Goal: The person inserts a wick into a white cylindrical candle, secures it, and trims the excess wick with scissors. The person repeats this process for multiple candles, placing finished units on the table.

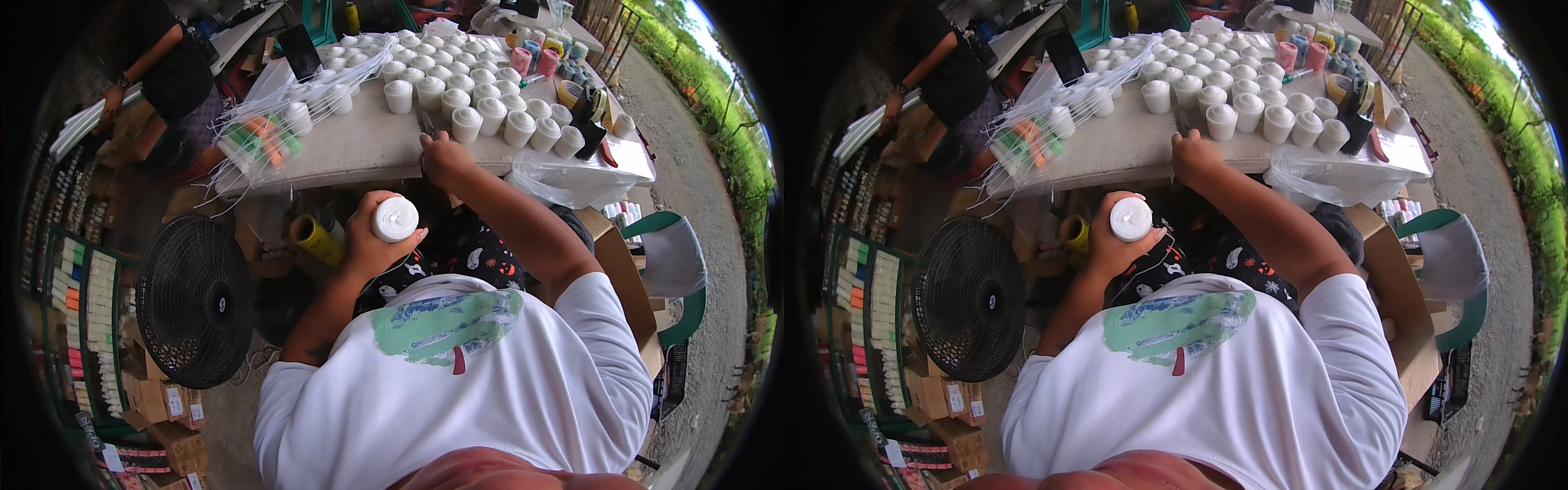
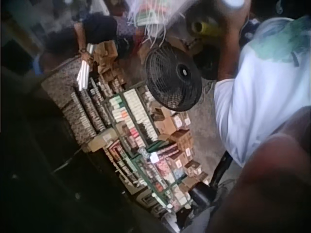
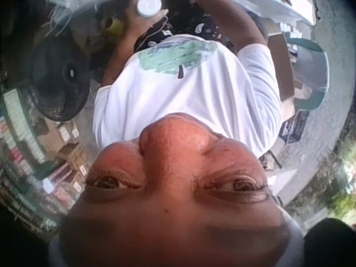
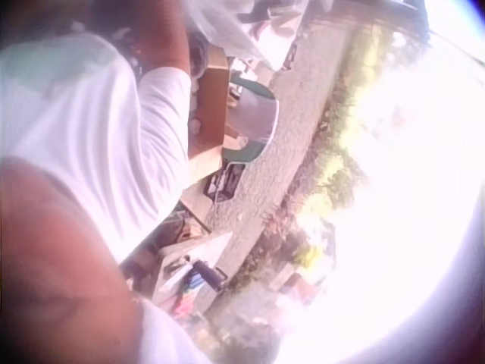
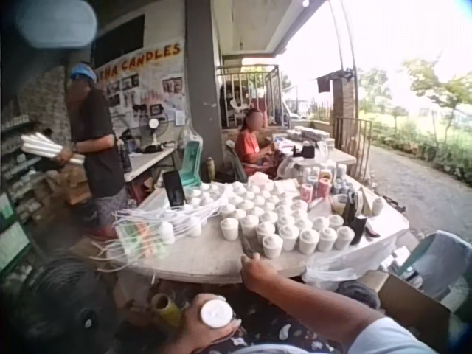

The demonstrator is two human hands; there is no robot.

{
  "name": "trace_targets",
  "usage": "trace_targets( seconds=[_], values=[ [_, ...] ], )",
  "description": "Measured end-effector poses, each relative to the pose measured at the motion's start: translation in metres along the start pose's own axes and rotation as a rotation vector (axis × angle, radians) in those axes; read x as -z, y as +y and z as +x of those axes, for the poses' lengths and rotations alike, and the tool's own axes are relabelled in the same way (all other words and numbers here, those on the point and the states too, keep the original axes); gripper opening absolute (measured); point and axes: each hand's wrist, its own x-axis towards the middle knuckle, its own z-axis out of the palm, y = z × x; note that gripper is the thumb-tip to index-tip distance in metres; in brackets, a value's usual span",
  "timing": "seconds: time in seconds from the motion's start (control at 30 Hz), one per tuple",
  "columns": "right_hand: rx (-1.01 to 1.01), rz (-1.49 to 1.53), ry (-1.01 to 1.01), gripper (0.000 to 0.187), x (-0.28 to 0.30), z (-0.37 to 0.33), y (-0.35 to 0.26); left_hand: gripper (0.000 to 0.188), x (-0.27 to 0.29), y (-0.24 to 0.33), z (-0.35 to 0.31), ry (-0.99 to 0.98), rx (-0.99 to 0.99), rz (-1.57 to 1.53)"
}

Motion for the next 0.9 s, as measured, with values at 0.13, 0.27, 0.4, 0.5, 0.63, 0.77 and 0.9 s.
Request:
trace_targets(
  seconds=[0.13, 0.27, 0.4, 0.5, 0.63, 0.77, 0.9],
  values=[
    [-0.098, 0.029, -0.052, 0.045, -0.004, 0.008, 0.015, 0.055, -0.002, 0.004, -0.002, -0.011, -0.033, 0.018],
    [-0.18, 0.482, -0.267, 0.07, 0.025, -0.029, 0.032, 0.054, -0.001, 0.003, -0.003, -0.028, -0.01, -0.031],
    [-0.165, 1.437, -0.317, 0.078, -0.002, -0.101, 0.07, 0.054, -0.004, 0.003, 0.006, 0.001, -0.049, -0.007],
    [-0.22, 1.892, -0.639, 0.073, -0.022, -0.155, 0.071, 0.054, -0.01, 0.007, 0.012, -0.004, -0.062, 0.008],
    [-0.105, 1.928, -0.586, 0.066, -0.01, -0.177, 0.071, 0.053, -0.019, 0.018, 0.021, -0.036, -0.036, 0.01],
    [0.421, 1.861, 0.044, 0.064, 0.064, -0.181, 0.068, 0.051, -0.028, 0.024, 0.034, -0.047, -0.06, 0.004],
    [0.593, 1.797, 0.217, 0.064, 0.101, -0.192, 0.039, 0.053, -0.037, 0.018, 0.042, -0.049, -0.159, 0.1]
  ],
)
